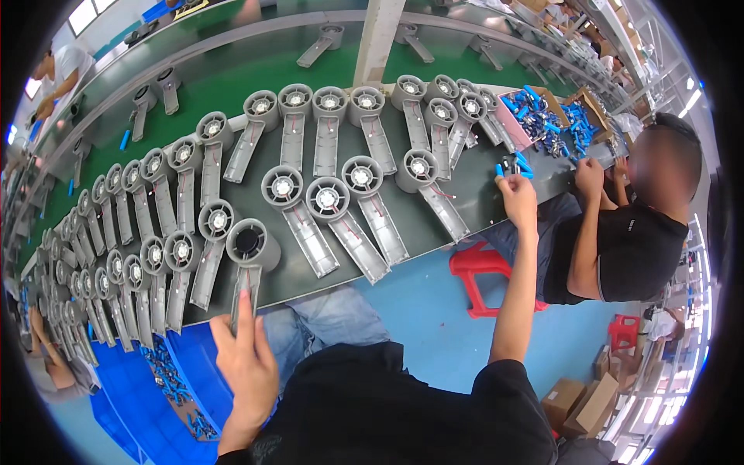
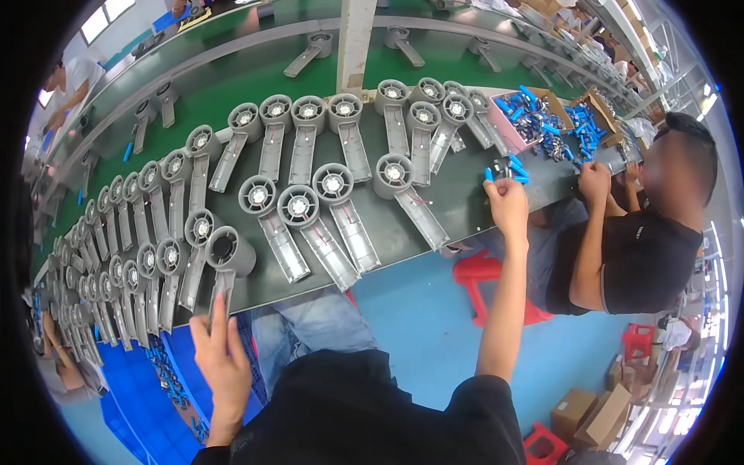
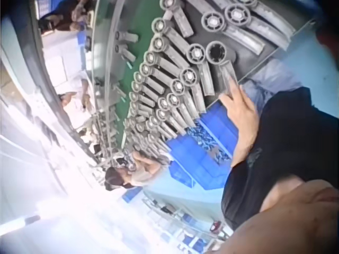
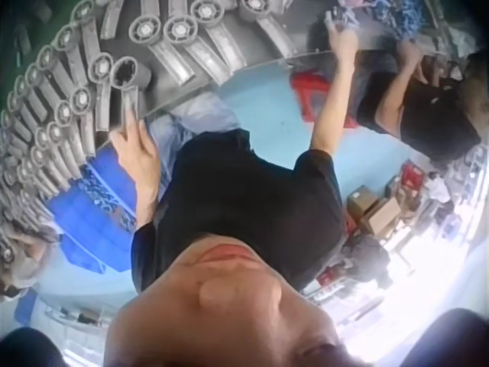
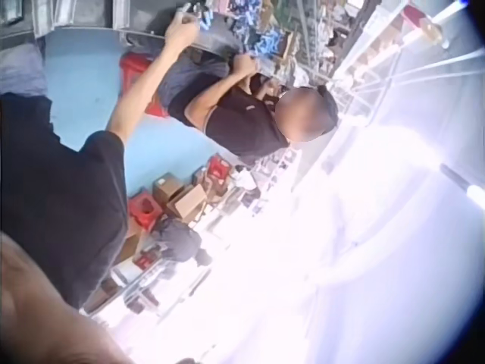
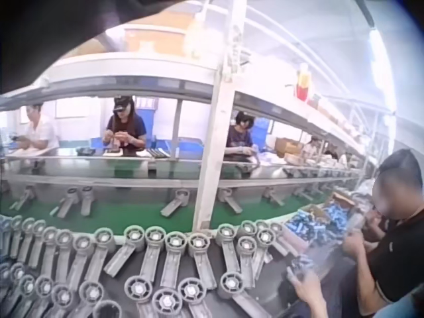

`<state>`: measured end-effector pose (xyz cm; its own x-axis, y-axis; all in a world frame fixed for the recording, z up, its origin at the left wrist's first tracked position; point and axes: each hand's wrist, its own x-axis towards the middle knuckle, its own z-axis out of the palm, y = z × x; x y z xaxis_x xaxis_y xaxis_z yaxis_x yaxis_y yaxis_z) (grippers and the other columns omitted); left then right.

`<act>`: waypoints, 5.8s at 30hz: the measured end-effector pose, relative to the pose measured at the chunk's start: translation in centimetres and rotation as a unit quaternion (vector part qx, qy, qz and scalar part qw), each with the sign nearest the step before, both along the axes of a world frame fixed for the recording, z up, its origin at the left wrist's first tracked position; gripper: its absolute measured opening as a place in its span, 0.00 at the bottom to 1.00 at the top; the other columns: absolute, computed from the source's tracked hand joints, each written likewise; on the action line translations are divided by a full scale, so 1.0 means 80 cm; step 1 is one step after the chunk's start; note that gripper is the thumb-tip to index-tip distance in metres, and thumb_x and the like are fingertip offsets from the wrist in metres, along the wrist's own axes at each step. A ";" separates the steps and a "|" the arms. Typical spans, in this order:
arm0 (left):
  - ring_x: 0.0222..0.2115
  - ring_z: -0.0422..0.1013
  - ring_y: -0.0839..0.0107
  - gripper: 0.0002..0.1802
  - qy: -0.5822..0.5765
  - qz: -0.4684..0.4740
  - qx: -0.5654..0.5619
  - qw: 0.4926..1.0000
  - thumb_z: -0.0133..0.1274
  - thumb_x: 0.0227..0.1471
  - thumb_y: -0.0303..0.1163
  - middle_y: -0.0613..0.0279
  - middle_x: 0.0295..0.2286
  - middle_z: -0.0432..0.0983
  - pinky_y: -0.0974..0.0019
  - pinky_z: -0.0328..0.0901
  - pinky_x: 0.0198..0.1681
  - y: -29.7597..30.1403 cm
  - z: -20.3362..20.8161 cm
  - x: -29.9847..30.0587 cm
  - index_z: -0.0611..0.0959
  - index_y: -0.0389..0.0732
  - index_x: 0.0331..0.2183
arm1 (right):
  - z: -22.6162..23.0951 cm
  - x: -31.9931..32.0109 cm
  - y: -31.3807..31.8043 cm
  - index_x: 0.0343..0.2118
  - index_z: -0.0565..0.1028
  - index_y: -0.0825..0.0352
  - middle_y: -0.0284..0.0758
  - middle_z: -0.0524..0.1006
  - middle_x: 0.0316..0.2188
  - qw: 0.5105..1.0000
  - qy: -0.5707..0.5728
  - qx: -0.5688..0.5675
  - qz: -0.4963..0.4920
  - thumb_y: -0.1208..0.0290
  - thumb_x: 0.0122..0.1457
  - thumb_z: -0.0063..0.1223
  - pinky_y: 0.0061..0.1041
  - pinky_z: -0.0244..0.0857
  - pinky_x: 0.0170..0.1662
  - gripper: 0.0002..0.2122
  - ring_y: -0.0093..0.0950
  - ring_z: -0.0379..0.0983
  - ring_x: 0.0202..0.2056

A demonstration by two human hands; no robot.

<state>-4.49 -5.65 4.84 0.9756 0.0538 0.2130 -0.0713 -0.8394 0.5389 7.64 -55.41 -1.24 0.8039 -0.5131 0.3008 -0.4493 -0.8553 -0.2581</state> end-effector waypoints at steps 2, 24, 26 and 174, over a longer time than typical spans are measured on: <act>0.27 0.67 0.56 0.25 -0.011 0.009 -0.002 1.000 0.51 0.55 0.22 0.51 0.32 0.64 0.62 0.63 0.28 -0.009 -0.029 0.003 0.74 0.41 0.55 | 0.005 -0.009 0.000 0.36 0.79 0.69 0.46 0.77 0.33 0.977 -0.071 0.197 0.048 0.58 0.56 0.58 0.39 0.67 0.41 0.16 0.43 0.74 0.36; 0.40 0.75 0.73 0.18 0.080 -0.105 -0.537 0.833 0.55 0.55 0.21 0.55 0.39 0.79 0.71 0.69 0.45 0.016 0.007 0.070 0.78 0.28 0.48 | 0.098 -0.067 0.374 0.33 0.76 0.71 0.35 0.75 0.31 0.720 0.051 0.441 0.533 0.81 0.49 0.57 0.23 0.65 0.38 0.07 0.26 0.71 0.33; 0.38 0.76 0.71 0.18 0.140 -0.096 -0.583 0.795 0.55 0.54 0.20 0.52 0.39 0.79 0.69 0.72 0.42 0.031 0.005 0.065 0.78 0.29 0.48 | 0.090 -0.069 0.385 0.33 0.77 0.71 0.37 0.75 0.31 0.725 0.029 0.392 0.565 0.78 0.50 0.59 0.26 0.66 0.37 0.08 0.29 0.73 0.33; 0.51 0.64 0.51 0.22 -0.115 0.362 0.193 0.905 0.53 0.50 0.42 0.46 0.48 0.69 0.47 0.58 0.52 0.422 -0.062 0.590 0.79 0.37 0.43 | 0.018 0.461 0.757 0.25 0.76 0.75 0.36 0.76 0.18 0.788 0.207 0.357 0.457 0.60 0.58 0.57 0.21 0.69 0.21 0.18 0.22 0.74 0.16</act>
